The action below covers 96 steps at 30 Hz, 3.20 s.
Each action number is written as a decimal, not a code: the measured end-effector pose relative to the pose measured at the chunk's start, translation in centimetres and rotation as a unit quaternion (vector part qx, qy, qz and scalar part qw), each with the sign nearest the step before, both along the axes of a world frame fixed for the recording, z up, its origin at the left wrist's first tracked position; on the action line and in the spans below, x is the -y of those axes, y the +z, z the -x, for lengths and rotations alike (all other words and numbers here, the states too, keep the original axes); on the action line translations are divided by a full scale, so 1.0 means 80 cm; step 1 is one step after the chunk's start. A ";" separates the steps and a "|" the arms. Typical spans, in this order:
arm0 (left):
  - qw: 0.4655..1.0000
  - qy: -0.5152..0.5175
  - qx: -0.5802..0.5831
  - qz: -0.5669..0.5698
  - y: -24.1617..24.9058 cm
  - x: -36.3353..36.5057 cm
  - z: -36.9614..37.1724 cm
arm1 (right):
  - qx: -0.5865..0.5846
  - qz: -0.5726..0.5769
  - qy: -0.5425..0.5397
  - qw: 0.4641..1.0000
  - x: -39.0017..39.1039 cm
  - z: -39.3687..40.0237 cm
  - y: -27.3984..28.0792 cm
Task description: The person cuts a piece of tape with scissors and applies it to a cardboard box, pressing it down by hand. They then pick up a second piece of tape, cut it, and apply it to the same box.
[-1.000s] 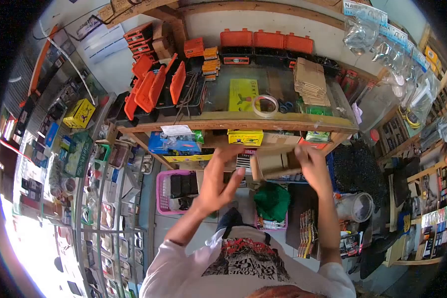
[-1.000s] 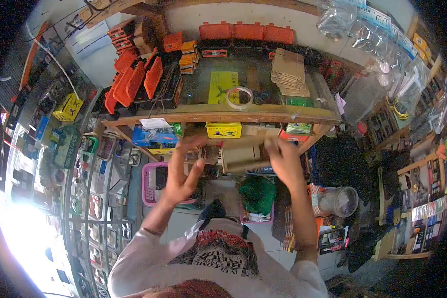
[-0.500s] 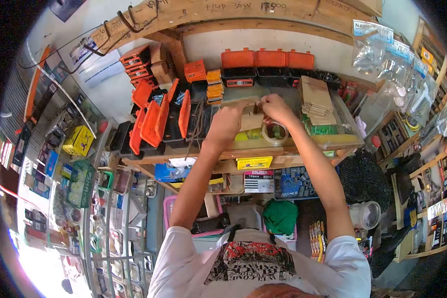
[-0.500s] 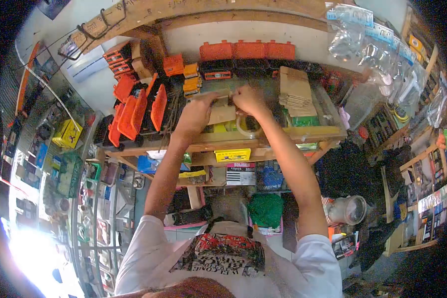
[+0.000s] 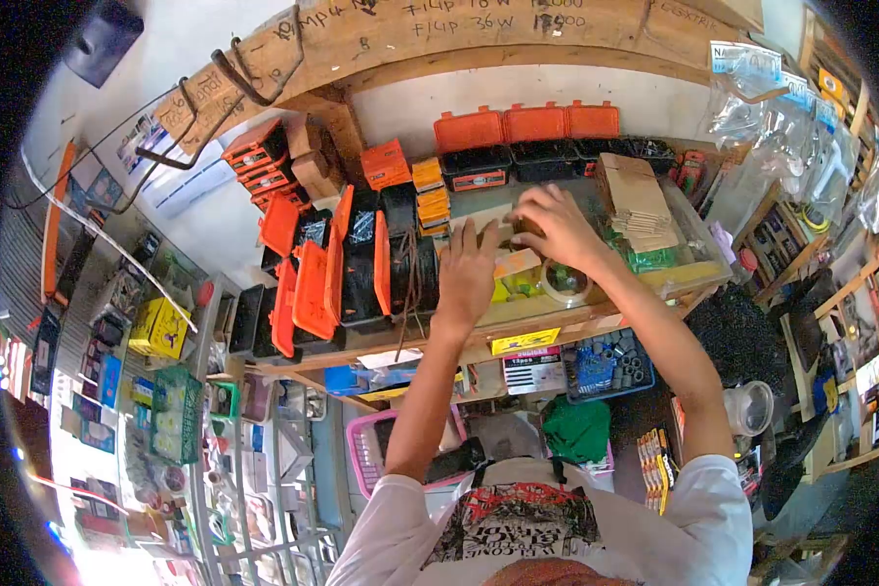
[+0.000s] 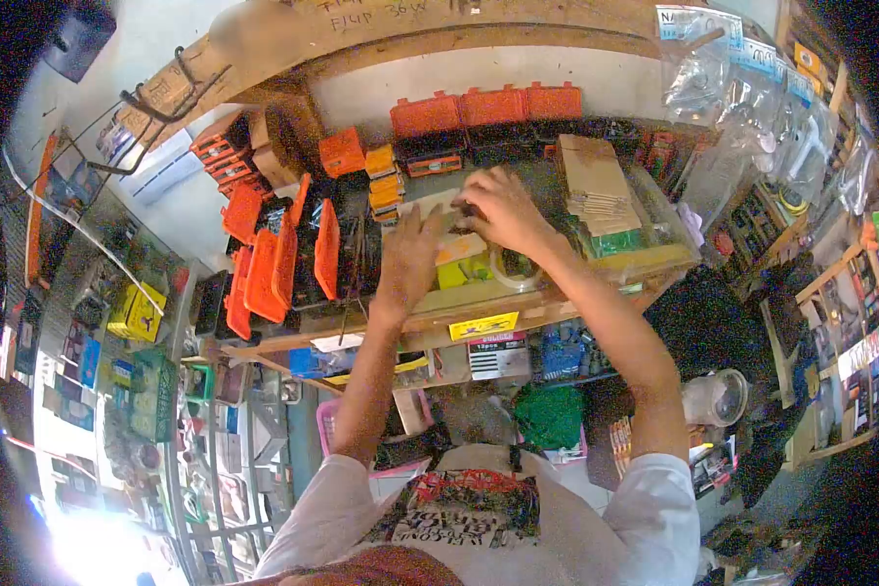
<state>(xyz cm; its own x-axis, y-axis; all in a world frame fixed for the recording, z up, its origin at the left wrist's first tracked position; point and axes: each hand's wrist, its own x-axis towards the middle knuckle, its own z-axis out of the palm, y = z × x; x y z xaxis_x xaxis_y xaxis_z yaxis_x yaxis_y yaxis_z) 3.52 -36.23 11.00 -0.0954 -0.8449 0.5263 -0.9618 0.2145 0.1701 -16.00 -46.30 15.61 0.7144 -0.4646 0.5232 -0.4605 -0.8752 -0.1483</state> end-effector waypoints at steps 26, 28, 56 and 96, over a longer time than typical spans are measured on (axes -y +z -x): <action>0.992 0.068 -0.005 0.109 -0.036 0.020 0.015 | 0.010 0.017 0.000 1.000 0.000 -0.002 -0.041; 0.992 0.062 0.013 0.110 -0.031 0.015 0.015 | 0.027 0.018 0.004 0.999 -0.006 -0.003 -0.034; 0.982 0.022 -0.146 0.120 -0.044 0.015 0.026 | -0.162 0.085 0.048 0.982 0.074 -0.068 -0.003; 0.929 -0.012 -0.368 0.045 -0.043 0.000 0.025 | -0.169 -0.030 0.069 0.983 0.042 -0.135 0.008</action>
<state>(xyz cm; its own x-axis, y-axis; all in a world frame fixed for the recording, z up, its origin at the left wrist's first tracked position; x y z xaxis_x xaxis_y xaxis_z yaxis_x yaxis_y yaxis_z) 1.54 -36.23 7.57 0.2997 -0.7968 0.5248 -0.5869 0.2797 0.7598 -5.22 -49.66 16.26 0.9013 -0.3739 0.2189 -0.3697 -0.9271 -0.0612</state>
